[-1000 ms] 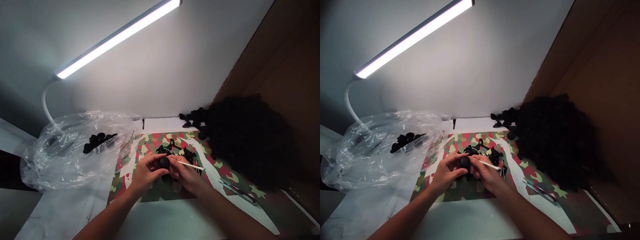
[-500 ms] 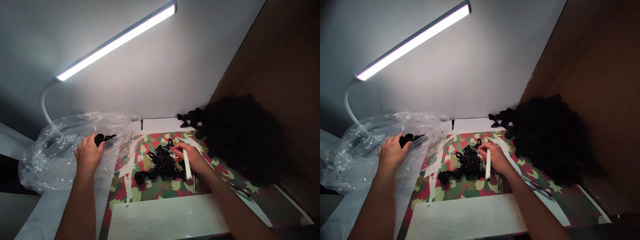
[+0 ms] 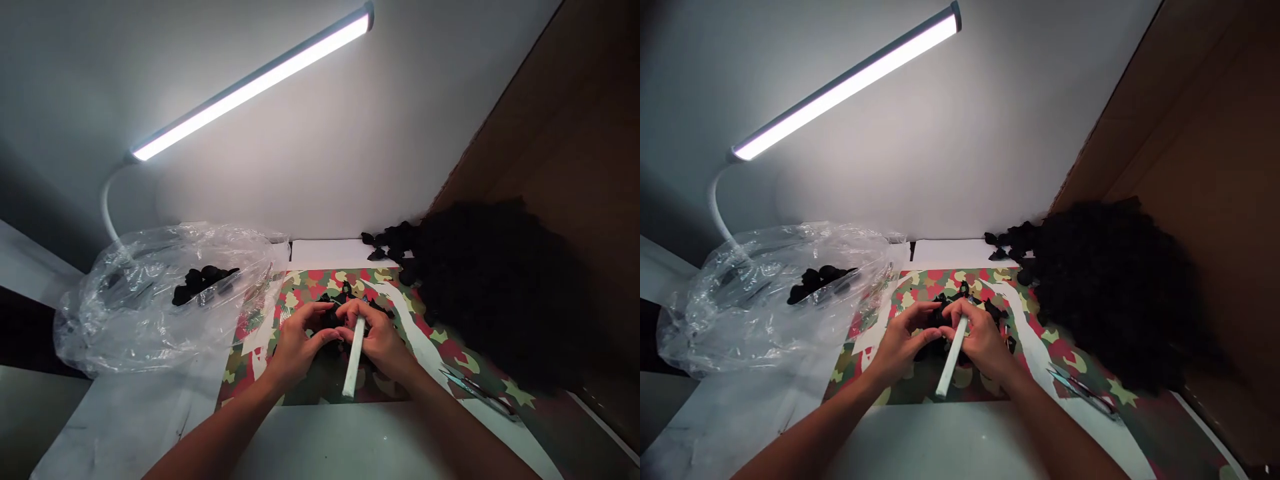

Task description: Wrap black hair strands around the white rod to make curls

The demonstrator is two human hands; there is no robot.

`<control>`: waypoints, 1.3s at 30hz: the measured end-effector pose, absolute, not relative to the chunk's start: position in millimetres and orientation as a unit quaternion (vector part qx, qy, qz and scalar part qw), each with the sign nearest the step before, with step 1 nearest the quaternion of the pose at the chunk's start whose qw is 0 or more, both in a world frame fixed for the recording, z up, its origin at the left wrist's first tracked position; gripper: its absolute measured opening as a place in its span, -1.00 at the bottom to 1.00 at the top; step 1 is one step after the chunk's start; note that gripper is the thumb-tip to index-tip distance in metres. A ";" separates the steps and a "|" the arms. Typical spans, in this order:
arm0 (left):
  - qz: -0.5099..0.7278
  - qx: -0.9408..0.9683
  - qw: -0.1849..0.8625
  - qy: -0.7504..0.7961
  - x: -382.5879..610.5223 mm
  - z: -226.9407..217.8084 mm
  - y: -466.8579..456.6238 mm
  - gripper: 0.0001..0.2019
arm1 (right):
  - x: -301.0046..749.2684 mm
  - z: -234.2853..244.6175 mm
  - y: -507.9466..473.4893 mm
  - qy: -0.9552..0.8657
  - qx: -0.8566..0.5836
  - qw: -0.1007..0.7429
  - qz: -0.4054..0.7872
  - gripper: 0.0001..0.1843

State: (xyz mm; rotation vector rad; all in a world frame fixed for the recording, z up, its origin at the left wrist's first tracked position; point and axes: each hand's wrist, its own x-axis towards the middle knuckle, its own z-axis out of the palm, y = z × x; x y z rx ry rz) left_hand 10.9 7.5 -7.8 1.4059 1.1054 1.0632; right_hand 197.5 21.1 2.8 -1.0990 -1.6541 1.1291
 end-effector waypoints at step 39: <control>0.499 0.499 0.595 0.384 -9.2 -12.9 13.7 -0.41 | 205.7 -5.6 27.4 -0.738 -0.573 0.353 0.052 -0.81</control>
